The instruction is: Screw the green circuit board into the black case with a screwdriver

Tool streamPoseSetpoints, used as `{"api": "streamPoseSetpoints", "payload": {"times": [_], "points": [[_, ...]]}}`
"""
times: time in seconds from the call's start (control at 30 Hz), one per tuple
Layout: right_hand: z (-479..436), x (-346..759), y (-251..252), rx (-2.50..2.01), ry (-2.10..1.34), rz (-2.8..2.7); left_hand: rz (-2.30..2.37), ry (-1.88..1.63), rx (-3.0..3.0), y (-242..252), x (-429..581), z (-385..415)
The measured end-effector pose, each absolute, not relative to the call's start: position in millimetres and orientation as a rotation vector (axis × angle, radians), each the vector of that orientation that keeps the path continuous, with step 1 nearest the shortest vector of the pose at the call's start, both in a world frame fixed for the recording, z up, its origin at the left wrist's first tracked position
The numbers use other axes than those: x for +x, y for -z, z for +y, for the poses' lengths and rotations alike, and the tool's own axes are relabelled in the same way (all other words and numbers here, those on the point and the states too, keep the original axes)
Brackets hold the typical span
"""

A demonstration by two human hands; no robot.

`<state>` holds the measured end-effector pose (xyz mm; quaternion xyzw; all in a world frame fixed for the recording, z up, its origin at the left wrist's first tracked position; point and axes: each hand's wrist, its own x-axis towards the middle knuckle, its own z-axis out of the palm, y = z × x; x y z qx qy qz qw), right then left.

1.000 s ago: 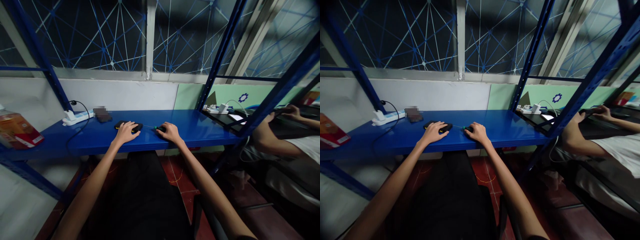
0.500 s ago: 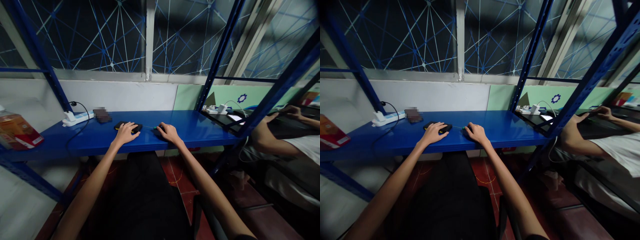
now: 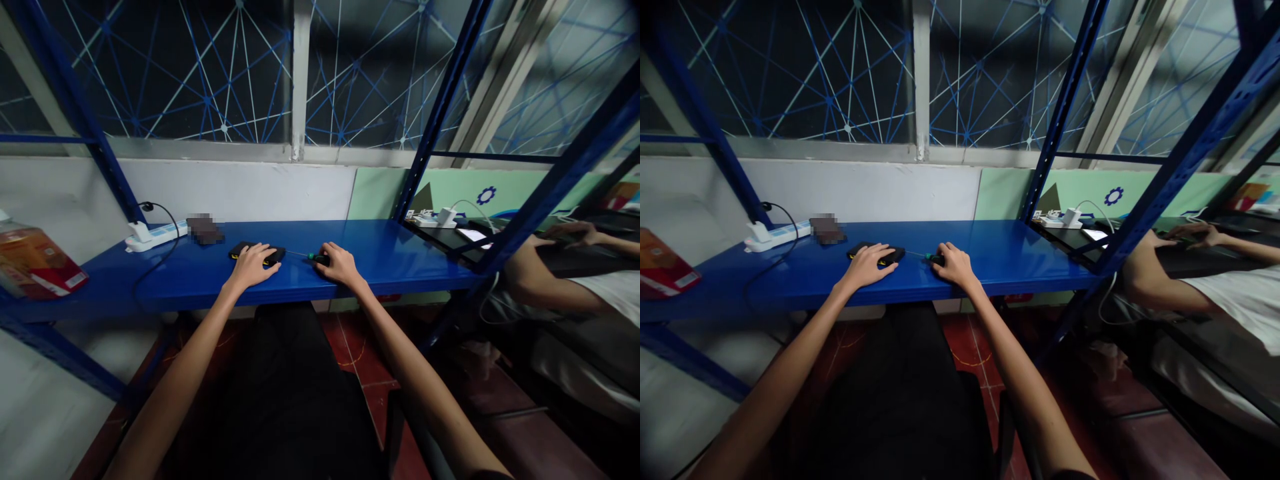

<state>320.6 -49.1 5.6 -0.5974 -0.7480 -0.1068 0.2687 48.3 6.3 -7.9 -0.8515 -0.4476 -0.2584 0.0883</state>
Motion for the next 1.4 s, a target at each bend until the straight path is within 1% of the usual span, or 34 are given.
{"api": "streamPoseSetpoints", "payload": {"times": [0.27, 0.5, 0.7, 0.87, 1.27, 1.4], "points": [[-48.6, 321.5, -5.6, -1.598, 0.242, -1.978, -1.328, 0.791, -2.545, 6.6, 48.5, 4.0], [-49.0, 322.6, -4.9, -1.533, 0.229, -1.959, -1.297, 1.046, -2.619, -8.0, 51.4, 9.2], [-49.8, 323.5, -4.3, -1.449, 0.230, -1.947, -1.401, 0.950, -2.479, -29.3, 81.1, 20.4], [-51.0, 324.2, -4.8, -1.438, 0.223, -1.923, -1.427, 0.931, -2.448, -37.6, 100.0, 21.6], [-50.8, 324.1, -3.4, -1.614, 0.216, -1.724, -1.670, 0.885, -2.450, -38.9, 122.5, 29.7], [-52.2, 324.7, -4.3, -1.597, 0.202, -1.715, -1.733, 0.917, -2.413, -36.0, 111.4, 31.3]]}}
